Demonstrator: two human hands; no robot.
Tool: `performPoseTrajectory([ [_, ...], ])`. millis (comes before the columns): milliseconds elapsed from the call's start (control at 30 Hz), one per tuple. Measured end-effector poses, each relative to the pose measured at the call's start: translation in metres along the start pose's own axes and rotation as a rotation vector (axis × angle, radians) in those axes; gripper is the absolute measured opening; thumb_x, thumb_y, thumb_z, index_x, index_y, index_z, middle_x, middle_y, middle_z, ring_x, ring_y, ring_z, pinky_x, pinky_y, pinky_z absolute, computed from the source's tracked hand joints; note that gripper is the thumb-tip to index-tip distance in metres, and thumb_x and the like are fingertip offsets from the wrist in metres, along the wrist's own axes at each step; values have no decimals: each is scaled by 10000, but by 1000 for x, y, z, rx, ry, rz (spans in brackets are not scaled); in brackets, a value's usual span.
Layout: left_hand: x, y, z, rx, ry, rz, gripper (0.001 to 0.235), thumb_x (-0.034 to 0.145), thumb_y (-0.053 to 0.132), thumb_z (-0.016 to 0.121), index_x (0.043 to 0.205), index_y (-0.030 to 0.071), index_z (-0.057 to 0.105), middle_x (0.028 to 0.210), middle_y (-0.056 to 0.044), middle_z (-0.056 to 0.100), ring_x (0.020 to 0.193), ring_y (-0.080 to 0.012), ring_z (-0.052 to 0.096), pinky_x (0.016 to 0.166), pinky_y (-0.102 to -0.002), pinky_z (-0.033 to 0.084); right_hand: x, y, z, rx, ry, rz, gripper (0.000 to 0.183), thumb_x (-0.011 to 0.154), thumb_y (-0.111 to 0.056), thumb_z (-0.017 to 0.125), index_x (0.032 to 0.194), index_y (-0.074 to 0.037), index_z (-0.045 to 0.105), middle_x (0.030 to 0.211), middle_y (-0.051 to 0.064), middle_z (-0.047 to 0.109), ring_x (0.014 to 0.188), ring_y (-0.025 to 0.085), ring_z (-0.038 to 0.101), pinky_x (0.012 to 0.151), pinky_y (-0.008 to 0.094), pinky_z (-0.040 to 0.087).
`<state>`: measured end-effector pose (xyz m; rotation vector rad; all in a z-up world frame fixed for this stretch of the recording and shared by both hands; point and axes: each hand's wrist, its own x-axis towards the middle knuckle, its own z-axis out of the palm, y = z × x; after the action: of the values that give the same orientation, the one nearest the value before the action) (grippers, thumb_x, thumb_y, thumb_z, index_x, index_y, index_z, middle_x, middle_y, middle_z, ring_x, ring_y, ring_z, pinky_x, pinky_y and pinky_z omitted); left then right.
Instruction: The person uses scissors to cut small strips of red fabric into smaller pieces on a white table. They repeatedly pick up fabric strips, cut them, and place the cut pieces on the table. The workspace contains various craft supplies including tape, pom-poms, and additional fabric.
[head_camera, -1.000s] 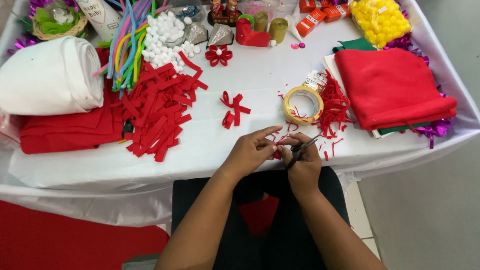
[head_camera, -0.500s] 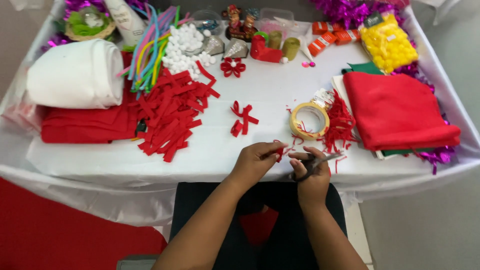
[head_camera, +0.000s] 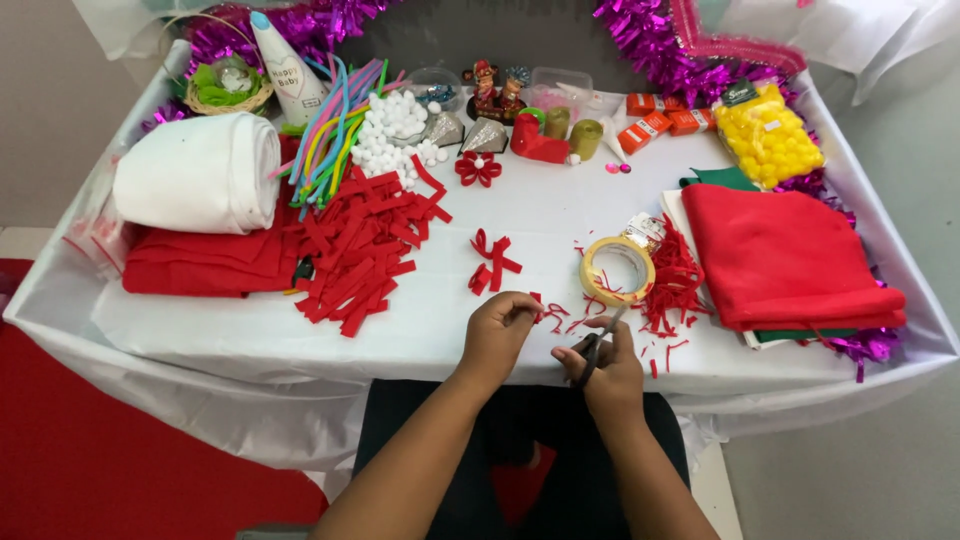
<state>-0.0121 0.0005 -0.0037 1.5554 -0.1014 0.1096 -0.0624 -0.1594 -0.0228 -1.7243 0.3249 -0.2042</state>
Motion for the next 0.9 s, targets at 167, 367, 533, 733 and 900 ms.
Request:
performPoseTrajectory([
  [167, 0, 3, 1, 51, -20, -52, 154, 907, -6, 640, 962, 94, 742, 782, -61, 718, 793, -144, 694, 755, -305, 588, 1, 33, -1, 94, 2, -94, 458, 721, -148, 938, 1063, -62, 645, 734, 149, 714, 525, 209, 645, 494, 280, 506],
  [367, -1, -5, 8, 223, -151, 79, 126, 868, 37, 699, 934, 118, 768, 793, -105, 736, 828, -261, 728, 755, -360, 597, 0, 50, -3, 63, -1, -286, 412, 765, -134, 910, 1077, -51, 654, 782, 122, 711, 695, 190, 678, 664, 292, 549],
  [533, -2, -6, 8, 247, -216, 150, 158, 854, 24, 692, 927, 125, 789, 801, -108, 746, 838, -274, 727, 758, -366, 600, -1, 46, -4, 53, -9, -323, 401, 781, -131, 900, 1090, -60, 655, 790, 108, 716, 703, 182, 679, 675, 294, 549],
  [733, 1, -13, 6, 171, -184, 110, 171, 897, 60, 679, 962, 157, 805, 868, -52, 766, 862, -208, 714, 765, -324, 584, 0, 46, -6, 28, 0, -276, 402, 785, -159, 899, 1102, -75, 665, 807, 104, 718, 706, 174, 675, 676, 296, 544],
  [900, 3, -25, 3, 160, -170, 47, 259, 918, 101, 656, 1117, 197, 791, 1004, -37, 770, 957, -180, 698, 812, -309, 562, -3, 33, -6, 43, -7, -259, 419, 775, -180, 908, 1093, -63, 663, 819, 123, 712, 719, 203, 683, 676, 325, 551],
])
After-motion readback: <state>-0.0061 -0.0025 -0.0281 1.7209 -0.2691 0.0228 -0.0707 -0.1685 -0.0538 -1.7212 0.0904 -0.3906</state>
